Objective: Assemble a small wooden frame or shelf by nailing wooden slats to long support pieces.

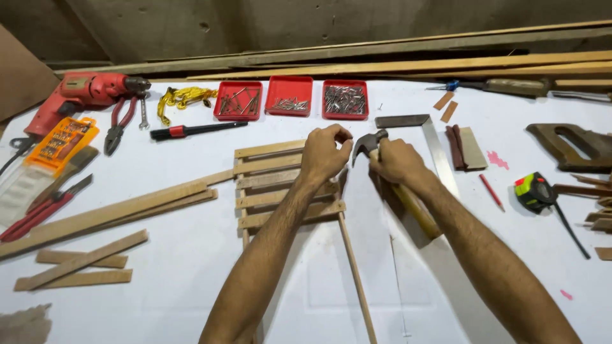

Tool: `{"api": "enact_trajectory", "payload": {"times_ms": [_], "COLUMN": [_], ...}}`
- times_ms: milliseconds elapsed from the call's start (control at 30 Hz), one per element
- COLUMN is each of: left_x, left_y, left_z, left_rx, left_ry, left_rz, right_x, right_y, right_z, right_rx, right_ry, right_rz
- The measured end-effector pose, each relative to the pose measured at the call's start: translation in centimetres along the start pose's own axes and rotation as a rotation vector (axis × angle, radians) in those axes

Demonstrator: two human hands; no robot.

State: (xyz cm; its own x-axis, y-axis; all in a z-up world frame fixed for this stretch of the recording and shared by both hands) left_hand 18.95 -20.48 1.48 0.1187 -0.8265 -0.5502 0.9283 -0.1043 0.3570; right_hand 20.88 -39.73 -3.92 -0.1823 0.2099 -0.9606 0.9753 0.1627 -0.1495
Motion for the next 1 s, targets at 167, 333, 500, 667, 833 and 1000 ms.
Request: {"api": "enact_trajectory", "payload": {"times_ms": [167,333,500,667,833,1000], "left_x": [-5.1,-12.9,-18.4,-19.3,-18.8,-18.6], "left_y": [-3.1,-6.6,-9.7,-10.3,-10.4,-10.2], "left_z": [-1.6,-3.9,-8.5,-10.6,-11.8,-12.0], "left_rx": [0.033,-0.087,-0.281,-0.271,-0.232,-0.279], "left_ry": [-0.047,-0.063,-0.065,0.012,0.071,0.038], "left_rz": [0.103,0.211,0.337,0.348,0.337,0.302], "right_x": [-2.8,-7.1,-4.8,-3.7,-1.2,-1.1], "right_y": [-3.0,-7.6,-6.8,-7.4,-6.0,-5.8], "right_z": [-2.6,-8.9,-15.2,-21.7,-24.2,-24.7], "right_rx": [0.015,0.109,-0.09,-0.109,-0.152,-0.142], "right_ry": [0.198,0.745,0.77,0.759,0.742,0.666], "right_rz": [0.118,0.055,-0.108,-0.159,-0.182,-0.166]}}
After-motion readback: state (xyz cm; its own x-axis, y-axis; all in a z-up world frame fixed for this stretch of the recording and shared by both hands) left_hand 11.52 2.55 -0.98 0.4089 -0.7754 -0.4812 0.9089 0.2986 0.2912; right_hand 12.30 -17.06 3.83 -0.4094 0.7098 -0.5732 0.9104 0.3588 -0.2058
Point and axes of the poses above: each hand's wrist, its own y-axis towards the middle knuckle, its own x-axis out of the palm, z = x × y, the point moved 6 cm from there along y, towards the middle knuckle, and after that the axes turned 2 degrees about y, right-handed, at the moved point
